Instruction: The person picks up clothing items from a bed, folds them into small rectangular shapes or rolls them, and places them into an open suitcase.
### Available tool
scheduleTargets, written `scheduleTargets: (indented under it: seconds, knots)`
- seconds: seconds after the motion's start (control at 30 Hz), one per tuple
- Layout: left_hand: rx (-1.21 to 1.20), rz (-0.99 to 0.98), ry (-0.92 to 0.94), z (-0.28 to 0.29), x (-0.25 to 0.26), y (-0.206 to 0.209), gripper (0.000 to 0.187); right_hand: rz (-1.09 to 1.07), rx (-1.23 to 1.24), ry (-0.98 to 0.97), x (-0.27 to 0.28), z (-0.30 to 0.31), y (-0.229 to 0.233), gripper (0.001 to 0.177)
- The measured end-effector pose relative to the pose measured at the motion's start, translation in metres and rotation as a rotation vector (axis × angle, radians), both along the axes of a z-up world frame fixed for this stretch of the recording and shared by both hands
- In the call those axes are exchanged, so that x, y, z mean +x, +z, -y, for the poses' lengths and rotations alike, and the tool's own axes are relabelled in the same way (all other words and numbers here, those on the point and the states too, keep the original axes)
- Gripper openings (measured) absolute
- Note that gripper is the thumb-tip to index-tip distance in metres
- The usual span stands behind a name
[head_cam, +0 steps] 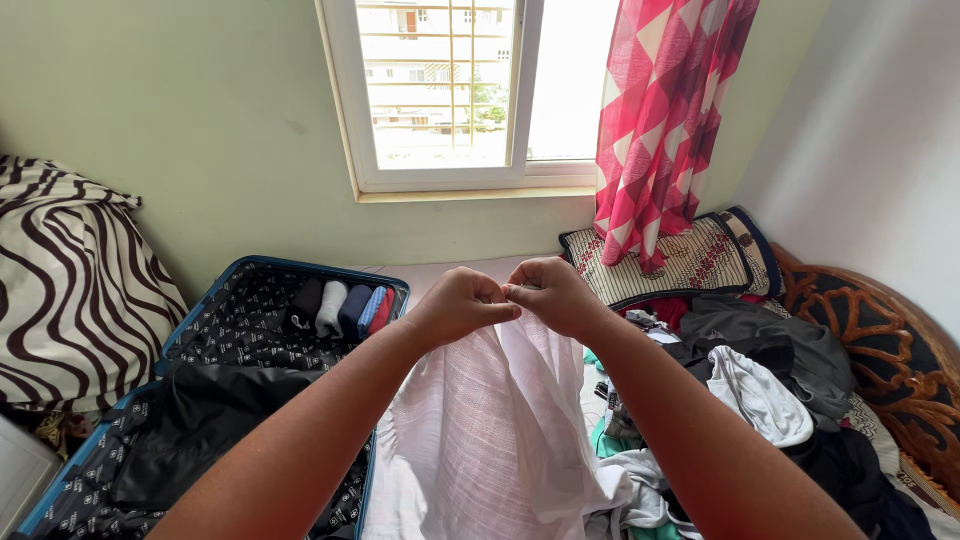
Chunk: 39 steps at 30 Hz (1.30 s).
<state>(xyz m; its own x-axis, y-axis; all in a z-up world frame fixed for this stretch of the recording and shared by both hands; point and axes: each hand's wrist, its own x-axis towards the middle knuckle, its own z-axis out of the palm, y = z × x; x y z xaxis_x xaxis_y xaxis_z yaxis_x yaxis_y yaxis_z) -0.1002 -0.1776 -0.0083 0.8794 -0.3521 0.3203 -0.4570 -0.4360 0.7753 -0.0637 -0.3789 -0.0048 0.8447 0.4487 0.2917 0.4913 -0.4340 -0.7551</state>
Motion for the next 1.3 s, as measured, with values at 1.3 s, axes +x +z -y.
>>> scheduleTargets:
  seconds: [1.3]
  knots:
    - [0.454, 0.056, 0.830, -0.201, 0.031, 0.002, 0.023, 0.088, -0.101, -0.582, 0.045, 0.163, -0.043, 0.021]
